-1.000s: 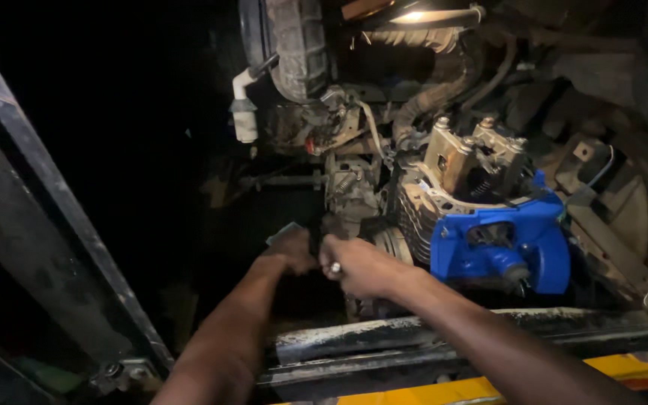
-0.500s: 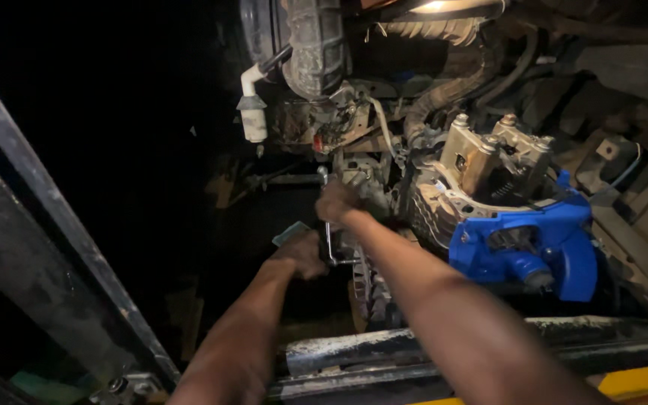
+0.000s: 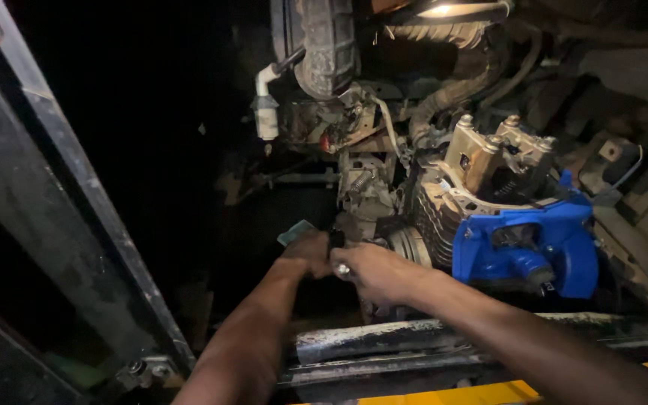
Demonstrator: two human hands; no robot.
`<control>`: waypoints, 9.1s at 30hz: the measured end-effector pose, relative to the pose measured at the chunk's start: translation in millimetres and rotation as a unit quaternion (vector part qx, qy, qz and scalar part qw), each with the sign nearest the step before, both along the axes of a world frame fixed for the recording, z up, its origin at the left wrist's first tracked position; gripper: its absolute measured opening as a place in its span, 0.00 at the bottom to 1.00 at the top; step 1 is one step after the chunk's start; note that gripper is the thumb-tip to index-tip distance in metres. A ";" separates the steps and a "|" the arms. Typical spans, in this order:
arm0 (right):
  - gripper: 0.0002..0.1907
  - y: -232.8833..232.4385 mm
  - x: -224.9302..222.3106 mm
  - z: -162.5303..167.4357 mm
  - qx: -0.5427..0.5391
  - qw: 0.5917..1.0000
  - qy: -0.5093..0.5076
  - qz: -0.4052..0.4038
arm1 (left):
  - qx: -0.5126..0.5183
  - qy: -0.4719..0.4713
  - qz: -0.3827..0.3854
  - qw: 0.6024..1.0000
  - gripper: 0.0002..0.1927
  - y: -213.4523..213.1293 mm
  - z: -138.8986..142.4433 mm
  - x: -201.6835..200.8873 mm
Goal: The person uses a wrench to tighten bolts on a vehicle engine component. The hands repeatedly position the wrench and apply torque to fasteners on the engine block while a portable work light illuminates the area.
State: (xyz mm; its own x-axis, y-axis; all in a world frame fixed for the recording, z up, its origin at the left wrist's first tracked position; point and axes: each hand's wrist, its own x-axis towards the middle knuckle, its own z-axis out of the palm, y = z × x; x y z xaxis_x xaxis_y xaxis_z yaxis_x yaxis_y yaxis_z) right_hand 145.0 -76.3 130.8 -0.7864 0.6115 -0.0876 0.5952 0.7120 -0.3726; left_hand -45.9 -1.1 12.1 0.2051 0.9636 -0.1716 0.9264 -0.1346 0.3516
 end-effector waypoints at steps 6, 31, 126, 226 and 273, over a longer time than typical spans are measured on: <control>0.13 28.2 4.7 -10.8 0.013 0.989 0.118 -0.085 | -0.062 -0.053 0.031 0.996 0.22 11.0 -2.9 -2.4; 0.09 53.5 -41.2 -4.2 0.023 0.965 0.157 -0.208 | 0.052 -0.071 0.043 0.995 0.29 -6.8 15.0 6.6; 0.22 115.5 -57.0 -17.7 -0.132 0.950 0.132 -0.250 | 0.175 0.182 -0.138 0.958 0.36 -89.3 95.6 67.8; 0.18 130.0 -79.8 -11.5 -0.178 0.928 0.239 -0.223 | 0.164 0.059 -0.203 0.964 0.43 -39.6 45.6 92.9; 0.08 -3.4 -18.0 40.6 0.001 0.963 0.268 -0.012 | -0.102 0.030 0.055 0.993 0.27 -124.4 121.5 0.2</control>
State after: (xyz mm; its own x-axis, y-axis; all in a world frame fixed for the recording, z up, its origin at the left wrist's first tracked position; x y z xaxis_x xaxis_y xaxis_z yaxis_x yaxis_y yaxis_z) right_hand 127.0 -79.7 171.4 -0.7036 0.6303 0.3280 0.3347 0.7012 -0.6295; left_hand -45.7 -125.6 133.6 0.0837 0.9233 -0.3749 0.9519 0.0372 0.3042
